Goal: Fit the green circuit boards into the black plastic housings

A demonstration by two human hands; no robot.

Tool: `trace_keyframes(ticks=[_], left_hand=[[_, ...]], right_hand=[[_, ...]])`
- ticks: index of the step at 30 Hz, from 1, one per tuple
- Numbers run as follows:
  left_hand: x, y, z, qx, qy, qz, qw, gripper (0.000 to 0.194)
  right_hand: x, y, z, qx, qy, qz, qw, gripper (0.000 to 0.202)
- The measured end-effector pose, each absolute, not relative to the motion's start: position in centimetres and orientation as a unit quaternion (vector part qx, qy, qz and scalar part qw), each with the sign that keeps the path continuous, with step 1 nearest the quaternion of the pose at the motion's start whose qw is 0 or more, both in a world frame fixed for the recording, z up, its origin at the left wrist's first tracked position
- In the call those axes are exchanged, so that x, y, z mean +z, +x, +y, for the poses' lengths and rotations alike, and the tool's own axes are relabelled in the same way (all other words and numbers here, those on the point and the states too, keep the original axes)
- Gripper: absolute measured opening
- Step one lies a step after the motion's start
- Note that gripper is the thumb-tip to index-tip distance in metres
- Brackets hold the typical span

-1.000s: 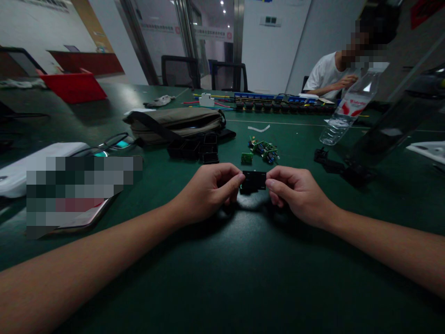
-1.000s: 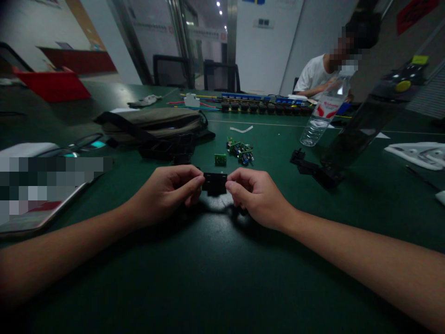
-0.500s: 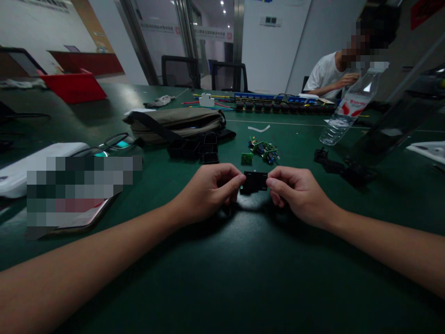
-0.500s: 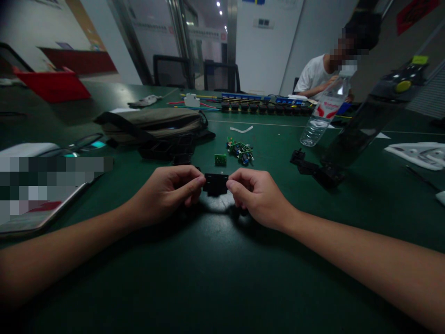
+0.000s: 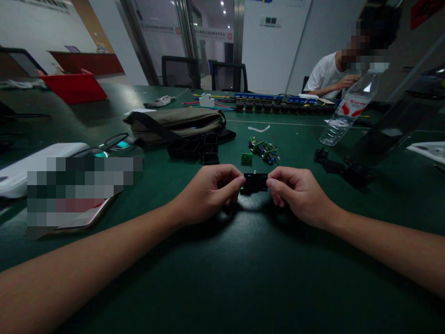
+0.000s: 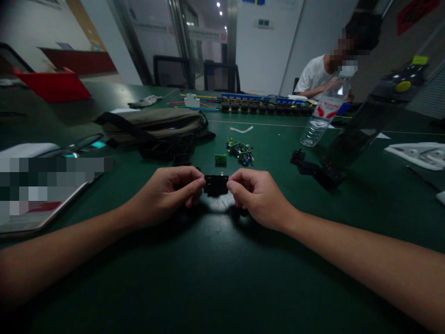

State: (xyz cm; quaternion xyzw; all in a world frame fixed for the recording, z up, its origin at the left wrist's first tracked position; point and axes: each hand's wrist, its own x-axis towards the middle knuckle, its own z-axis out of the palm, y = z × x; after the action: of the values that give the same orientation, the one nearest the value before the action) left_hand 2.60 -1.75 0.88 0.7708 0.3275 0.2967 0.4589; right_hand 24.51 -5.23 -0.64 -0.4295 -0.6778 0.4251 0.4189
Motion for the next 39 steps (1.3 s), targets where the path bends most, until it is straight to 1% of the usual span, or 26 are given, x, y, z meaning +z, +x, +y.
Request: trace_keyframes(ticks=[7,21,39], left_hand=[[0.78,2.57,-1.72,0.294,0.758,0.326,0.483,0.018],[0.69,2.62,-1.7,0.289,0.774,0.319,0.464,0.016],[0.84,2.63,-1.68,0.289,0.767,0.315,0.479,0.013]], right_hand=[[-0.58,24.51,-5.25,0.414,-0.429,-0.681,0.425,0.017],[-0.71,24.59,-5.19,0.426,-0.417,-0.68,0.427,0.015],[-0.71,24.58,-5.23,0.422,-0.42,-0.684,0.422,0.015]])
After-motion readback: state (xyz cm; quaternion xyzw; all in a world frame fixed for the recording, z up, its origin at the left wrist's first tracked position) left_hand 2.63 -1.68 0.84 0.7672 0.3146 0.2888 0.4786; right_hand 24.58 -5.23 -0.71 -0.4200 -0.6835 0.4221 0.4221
